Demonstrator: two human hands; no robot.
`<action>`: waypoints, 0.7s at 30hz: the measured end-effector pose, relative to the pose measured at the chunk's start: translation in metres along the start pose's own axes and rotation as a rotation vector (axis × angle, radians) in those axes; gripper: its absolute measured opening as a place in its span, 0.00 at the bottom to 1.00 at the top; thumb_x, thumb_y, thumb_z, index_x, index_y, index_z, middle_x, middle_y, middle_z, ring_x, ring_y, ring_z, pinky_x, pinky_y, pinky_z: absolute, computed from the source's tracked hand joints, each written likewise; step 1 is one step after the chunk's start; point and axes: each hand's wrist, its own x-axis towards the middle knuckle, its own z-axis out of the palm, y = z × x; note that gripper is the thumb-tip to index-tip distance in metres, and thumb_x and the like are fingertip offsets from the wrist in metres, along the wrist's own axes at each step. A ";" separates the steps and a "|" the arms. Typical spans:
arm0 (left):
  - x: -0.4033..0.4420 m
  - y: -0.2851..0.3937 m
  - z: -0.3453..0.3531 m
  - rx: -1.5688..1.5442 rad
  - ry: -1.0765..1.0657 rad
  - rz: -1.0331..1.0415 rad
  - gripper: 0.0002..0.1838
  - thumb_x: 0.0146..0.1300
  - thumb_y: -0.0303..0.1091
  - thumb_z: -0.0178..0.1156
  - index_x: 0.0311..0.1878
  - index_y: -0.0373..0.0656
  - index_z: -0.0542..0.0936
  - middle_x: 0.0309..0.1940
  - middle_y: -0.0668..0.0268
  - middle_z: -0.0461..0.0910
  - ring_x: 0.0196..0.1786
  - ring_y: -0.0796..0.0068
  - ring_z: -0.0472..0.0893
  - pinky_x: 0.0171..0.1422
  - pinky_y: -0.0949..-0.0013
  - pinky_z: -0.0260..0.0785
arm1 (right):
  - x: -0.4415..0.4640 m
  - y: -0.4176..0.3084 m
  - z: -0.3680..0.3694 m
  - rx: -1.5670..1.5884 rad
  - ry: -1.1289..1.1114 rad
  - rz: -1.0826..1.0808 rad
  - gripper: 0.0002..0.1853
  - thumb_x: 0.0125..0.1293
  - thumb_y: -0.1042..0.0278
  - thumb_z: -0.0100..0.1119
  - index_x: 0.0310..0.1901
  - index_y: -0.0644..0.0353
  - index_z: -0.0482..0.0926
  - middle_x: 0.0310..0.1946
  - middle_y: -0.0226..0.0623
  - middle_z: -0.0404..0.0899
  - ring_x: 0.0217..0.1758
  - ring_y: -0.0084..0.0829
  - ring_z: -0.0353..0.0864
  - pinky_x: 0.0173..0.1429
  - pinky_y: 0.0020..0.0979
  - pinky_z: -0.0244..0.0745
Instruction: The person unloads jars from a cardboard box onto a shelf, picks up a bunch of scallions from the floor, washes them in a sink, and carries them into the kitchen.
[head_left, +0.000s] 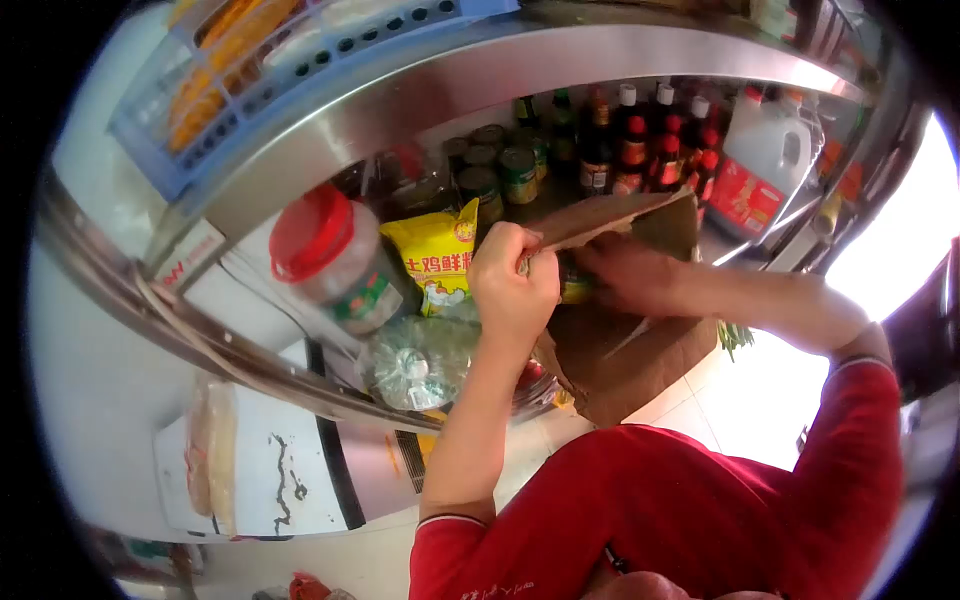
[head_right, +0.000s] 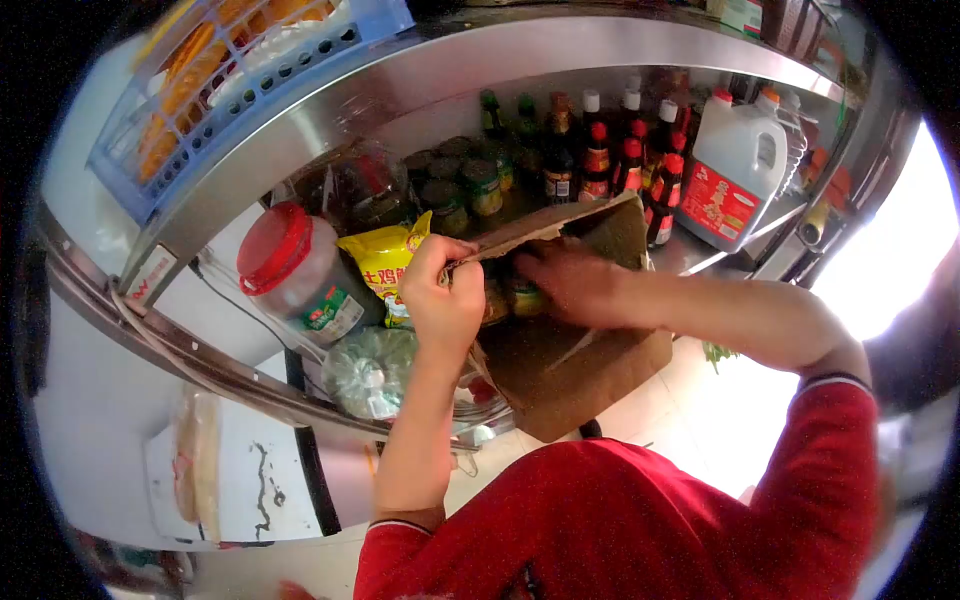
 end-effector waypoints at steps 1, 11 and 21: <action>-0.001 0.001 0.001 0.004 0.000 0.007 0.04 0.52 0.20 0.56 0.31 0.32 0.78 0.29 0.56 0.83 0.34 0.67 0.82 0.42 0.69 0.73 | 0.003 0.006 0.000 0.126 0.017 0.006 0.34 0.58 0.73 0.61 0.67 0.65 0.66 0.63 0.64 0.71 0.67 0.59 0.71 0.72 0.49 0.66; -0.016 0.009 -0.002 0.029 -0.039 0.100 0.04 0.51 0.20 0.55 0.31 0.32 0.76 0.33 0.53 0.82 0.36 0.64 0.82 0.43 0.68 0.74 | 0.002 0.028 0.039 0.016 0.264 -0.195 0.26 0.62 0.64 0.64 0.62 0.61 0.75 0.64 0.54 0.74 0.69 0.55 0.71 0.73 0.49 0.64; -0.035 0.029 0.004 0.102 -0.036 0.312 0.06 0.43 0.17 0.57 0.28 0.32 0.75 0.33 0.51 0.83 0.37 0.52 0.85 0.43 0.63 0.77 | -0.014 0.020 0.060 0.289 0.157 -0.056 0.15 0.67 0.63 0.57 0.52 0.58 0.81 0.52 0.51 0.81 0.60 0.45 0.78 0.63 0.45 0.72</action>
